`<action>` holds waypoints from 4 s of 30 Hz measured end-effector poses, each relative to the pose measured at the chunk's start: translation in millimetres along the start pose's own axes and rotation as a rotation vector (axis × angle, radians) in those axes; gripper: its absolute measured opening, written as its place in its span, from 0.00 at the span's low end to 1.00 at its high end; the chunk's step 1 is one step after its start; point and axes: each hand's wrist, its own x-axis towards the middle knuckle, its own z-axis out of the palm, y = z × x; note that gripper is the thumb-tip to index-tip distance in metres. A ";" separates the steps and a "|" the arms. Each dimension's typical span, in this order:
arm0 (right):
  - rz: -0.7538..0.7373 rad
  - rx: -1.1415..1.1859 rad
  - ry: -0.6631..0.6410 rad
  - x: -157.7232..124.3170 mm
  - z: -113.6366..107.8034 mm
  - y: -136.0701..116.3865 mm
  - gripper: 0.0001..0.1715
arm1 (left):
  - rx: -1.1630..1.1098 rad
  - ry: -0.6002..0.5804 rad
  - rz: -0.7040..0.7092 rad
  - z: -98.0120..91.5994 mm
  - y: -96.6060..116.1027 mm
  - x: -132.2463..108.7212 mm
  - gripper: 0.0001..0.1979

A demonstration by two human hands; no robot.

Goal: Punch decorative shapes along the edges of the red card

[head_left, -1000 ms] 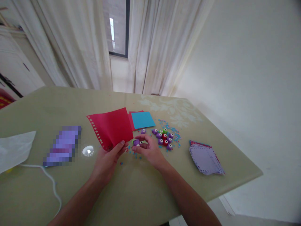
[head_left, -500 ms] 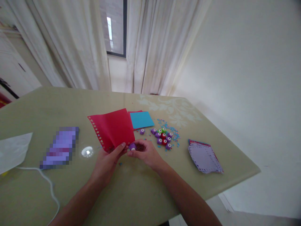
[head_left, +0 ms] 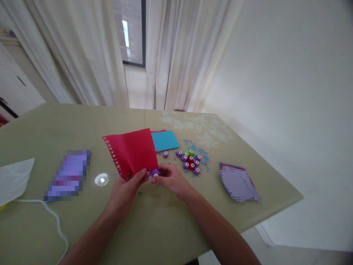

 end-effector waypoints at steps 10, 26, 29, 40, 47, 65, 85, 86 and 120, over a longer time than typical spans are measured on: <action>-0.056 0.064 0.059 2.2 -2.7 3.7 0.26 | 0.150 -0.012 0.045 -6.6 -5.9 2.0 0.20; -0.081 0.013 0.087 3.6 0.2 9.3 0.25 | 0.275 0.010 0.123 -3.9 -5.6 -2.1 0.24; -0.079 0.041 0.086 3.5 1.6 9.8 0.25 | 0.313 0.012 0.148 -5.5 -7.6 -0.7 0.23; -0.065 0.111 0.070 1.5 4.2 11.2 0.24 | 0.202 -0.010 0.077 -4.6 -8.0 0.8 0.22; -0.082 0.137 0.039 2.1 2.0 13.1 0.23 | 0.197 -0.002 0.039 -4.5 -6.4 -1.1 0.22; -0.111 0.088 0.112 0.9 9.3 10.4 0.22 | 0.155 -0.017 0.029 -2.5 -3.4 -2.5 0.21; -0.302 -1.007 0.152 -9.9 -17.1 -0.8 0.22 | 0.352 0.031 0.068 -10.2 1.2 3.4 0.22; -0.300 -0.909 0.191 -8.1 -18.1 -1.1 0.23 | 0.403 0.001 0.074 -9.4 2.9 2.4 0.23; -0.306 -1.701 0.319 22.5 -50.1 4.8 0.23 | 0.166 0.048 0.105 -11.4 -9.1 5.4 0.24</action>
